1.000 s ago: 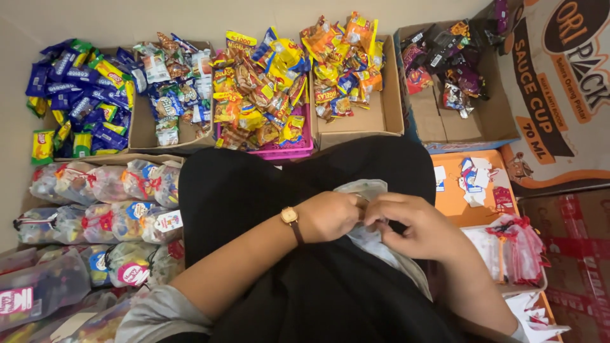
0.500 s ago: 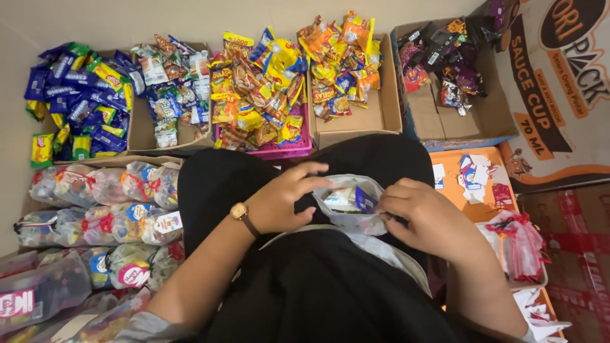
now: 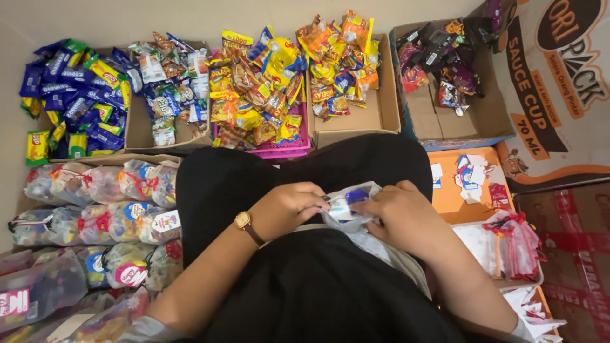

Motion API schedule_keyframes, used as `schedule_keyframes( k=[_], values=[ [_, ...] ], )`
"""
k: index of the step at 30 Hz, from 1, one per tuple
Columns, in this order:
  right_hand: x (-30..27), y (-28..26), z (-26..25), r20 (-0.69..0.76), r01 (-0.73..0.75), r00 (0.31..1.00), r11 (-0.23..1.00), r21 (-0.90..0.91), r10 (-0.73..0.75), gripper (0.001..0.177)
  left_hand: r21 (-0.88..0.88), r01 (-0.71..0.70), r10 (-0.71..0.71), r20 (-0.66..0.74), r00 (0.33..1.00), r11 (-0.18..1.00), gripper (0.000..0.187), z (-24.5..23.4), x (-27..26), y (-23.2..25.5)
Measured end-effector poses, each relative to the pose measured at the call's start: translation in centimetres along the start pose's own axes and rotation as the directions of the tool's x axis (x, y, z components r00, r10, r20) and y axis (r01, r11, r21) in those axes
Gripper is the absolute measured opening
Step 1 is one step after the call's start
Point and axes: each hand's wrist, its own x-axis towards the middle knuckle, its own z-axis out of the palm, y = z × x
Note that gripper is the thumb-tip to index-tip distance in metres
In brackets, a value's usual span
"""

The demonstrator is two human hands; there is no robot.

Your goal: The person is sorting and packing various small snack packets into individual plastic gift bags.

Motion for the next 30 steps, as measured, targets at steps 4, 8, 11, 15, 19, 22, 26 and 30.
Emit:
schedule_keyframes(
  k=[4, 8, 11, 15, 19, 22, 26, 30],
  values=[
    [0.0, 0.3, -0.6, 0.077, -0.121, 0.989, 0.990, -0.065, 0.126, 0.025, -0.007, -0.036, 0.036, -0.022, 0.999, 0.999, 0.005, -0.4, -0.1, 0.8],
    [-0.2, 0.0, -1.0, 0.153, -0.168, 0.972, 0.982, -0.081, 0.179, 0.022, -0.070, -0.037, 0.033, -0.054, 0.998, 0.997, 0.013, -1.1, 0.1, 1.7],
    [0.0, -0.4, -0.7, 0.193, -0.142, 0.969, 0.987, -0.081, 0.155, 0.023, -0.015, -0.062, 0.060, -0.094, 0.994, 0.998, 0.016, 0.0, 0.5, 1.1],
    [0.1, -1.0, -0.9, 0.162, -0.078, 0.983, 0.997, -0.023, 0.081, 0.028, 0.079, -0.005, 0.017, -0.150, 0.989, 0.997, 0.011, 0.6, 1.3, 1.4],
    [-0.1, -0.8, -2.0, 0.132, -0.121, 0.983, 0.992, -0.032, 0.124, 0.032, 0.006, 0.087, -0.085, -0.177, 0.981, 0.996, 0.006, -0.1, 1.2, 0.3],
    [-0.3, -0.7, -1.9, 0.172, -0.146, 0.974, 0.989, -0.012, 0.145, 0.036, -0.084, 0.211, -0.225, -0.252, 0.941, 0.974, 0.007, 0.4, 0.3, -0.7],
    [-0.1, -0.2, -0.4, 0.176, -0.119, 0.976, 0.991, -0.054, 0.127, 0.027, -0.343, 0.376, -0.461, -0.212, 0.862, 0.861, 0.021, 2.1, -0.5, -2.6],
    [0.0, -0.5, -0.7, 0.164, -0.086, 0.982, 0.995, -0.054, 0.094, 0.025, -0.589, 0.443, -0.549, -0.002, 0.836, 0.676, 0.053, 0.4, 0.6, -0.1]
  ],
)
